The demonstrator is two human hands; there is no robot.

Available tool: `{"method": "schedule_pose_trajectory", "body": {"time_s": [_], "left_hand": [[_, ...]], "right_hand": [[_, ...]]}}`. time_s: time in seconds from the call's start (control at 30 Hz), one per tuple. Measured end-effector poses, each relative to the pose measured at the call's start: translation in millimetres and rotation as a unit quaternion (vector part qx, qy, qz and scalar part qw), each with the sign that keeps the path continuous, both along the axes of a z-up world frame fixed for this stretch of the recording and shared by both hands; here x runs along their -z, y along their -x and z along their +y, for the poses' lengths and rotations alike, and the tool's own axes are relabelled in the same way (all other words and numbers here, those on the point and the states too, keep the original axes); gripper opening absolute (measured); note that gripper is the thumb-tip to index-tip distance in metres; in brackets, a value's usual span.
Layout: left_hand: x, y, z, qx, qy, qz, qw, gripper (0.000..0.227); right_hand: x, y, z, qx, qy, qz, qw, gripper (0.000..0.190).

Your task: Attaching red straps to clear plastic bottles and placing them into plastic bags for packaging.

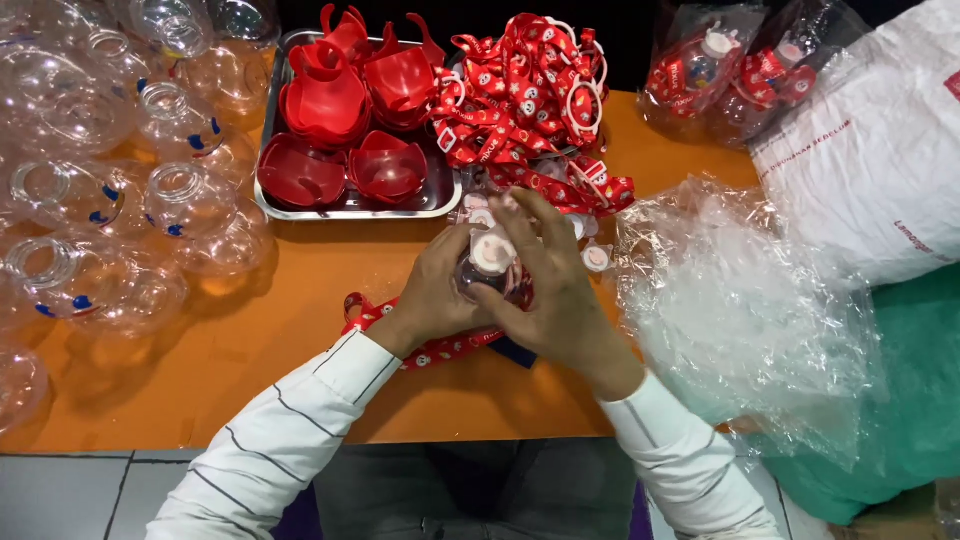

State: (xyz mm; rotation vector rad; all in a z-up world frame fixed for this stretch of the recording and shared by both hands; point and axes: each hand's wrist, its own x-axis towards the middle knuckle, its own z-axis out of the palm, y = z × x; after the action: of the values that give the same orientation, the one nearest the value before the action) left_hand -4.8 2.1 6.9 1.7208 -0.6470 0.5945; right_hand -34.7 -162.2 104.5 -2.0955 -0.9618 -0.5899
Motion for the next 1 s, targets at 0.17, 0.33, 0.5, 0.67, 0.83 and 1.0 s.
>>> {"method": "schedule_pose_trajectory", "body": {"time_s": [0.17,0.33,0.5,0.67,0.83,1.0], "left_hand": [[-26.1,7.8,-1.2,0.002,0.004,-0.006,1.000,0.056],[-27.1,11.9,-0.8,0.010,0.014,0.026,1.000,0.059],[-22.9,11.3,-3.9,-0.001,0.015,0.014,1.000,0.064],[-12.1,8.2,-4.7,-0.003,0.014,0.006,1.000,0.070],[-9.2,4.8,-2.5,0.013,0.013,0.005,1.000,0.071],[-27.4,13.7,-1.4,0.001,0.006,0.020,1.000,0.061]], "right_hand": [[-7.1,-16.6,-7.3,-0.092,0.014,0.023,0.995,0.045],[22.7,-21.5,-4.1,-0.070,-0.015,-0.025,0.997,0.039],[31.4,-8.9,3.4,-0.018,-0.060,-0.057,0.996,0.038],[38.9,-3.2,8.6,0.022,-0.078,-0.060,0.995,0.036],[28.7,-2.9,6.9,0.029,-0.081,-0.072,0.994,0.034],[1.5,-6.9,-2.1,-0.058,-0.051,-0.014,0.997,0.045]]}}
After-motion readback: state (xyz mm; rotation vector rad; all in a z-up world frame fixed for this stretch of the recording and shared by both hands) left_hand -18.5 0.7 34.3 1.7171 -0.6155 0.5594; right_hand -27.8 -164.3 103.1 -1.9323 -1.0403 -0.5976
